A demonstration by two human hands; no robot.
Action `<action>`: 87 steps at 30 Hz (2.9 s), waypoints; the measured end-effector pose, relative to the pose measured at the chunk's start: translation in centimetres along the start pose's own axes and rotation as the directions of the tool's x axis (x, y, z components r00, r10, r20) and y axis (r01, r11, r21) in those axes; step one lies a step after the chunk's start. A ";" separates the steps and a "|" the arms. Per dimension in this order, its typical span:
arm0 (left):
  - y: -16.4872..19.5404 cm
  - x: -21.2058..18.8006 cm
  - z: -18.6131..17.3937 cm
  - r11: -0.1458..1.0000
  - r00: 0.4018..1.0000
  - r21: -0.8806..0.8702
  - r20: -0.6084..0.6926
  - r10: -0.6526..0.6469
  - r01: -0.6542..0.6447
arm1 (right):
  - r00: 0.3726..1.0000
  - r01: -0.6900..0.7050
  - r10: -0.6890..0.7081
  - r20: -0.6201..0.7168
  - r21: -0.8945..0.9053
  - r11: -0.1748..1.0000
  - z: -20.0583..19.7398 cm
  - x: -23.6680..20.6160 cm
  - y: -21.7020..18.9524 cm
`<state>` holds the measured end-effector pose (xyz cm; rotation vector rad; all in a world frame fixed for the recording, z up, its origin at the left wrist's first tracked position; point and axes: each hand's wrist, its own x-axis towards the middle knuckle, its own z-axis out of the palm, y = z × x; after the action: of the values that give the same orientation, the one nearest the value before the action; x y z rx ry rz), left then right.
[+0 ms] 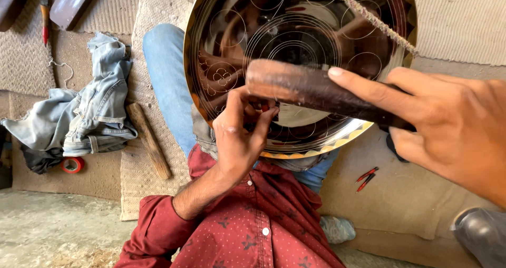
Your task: The person sits on the floor with a large engraved brass plate resting on their lap. They hold a small steel punch against the plate's surface with one hand and strike it repeatedly with a wooden mallet held in the other hand, working around the plate to stamp decorative patterns into the metal.
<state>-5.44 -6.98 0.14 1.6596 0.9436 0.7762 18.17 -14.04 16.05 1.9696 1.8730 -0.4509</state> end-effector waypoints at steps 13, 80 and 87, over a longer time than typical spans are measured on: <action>0.1 0.2 0.1 0.997 0.999 -0.062 -0.028 0.036 -0.038 | 0.951 0.176 -0.079 -0.300 0.312 0.934 -1.7 0.1 -0.1; 8.0 -2.6 -3.7 0.606 0.752 -0.721 0.181 0.633 -0.337 | 0.434 0.381 0.848 -0.305 0.915 0.134 26.1 -5.2 -11.2; 8.4 -2.8 -4.5 0.591 0.729 -0.703 0.150 0.667 -0.396 | 0.425 0.321 0.844 -0.326 0.927 0.196 26.7 -5.8 -12.0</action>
<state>-8.84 -8.78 9.25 1.3908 -0.1881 0.9690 6.72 -31.59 -5.16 4.1631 1.3413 -0.5917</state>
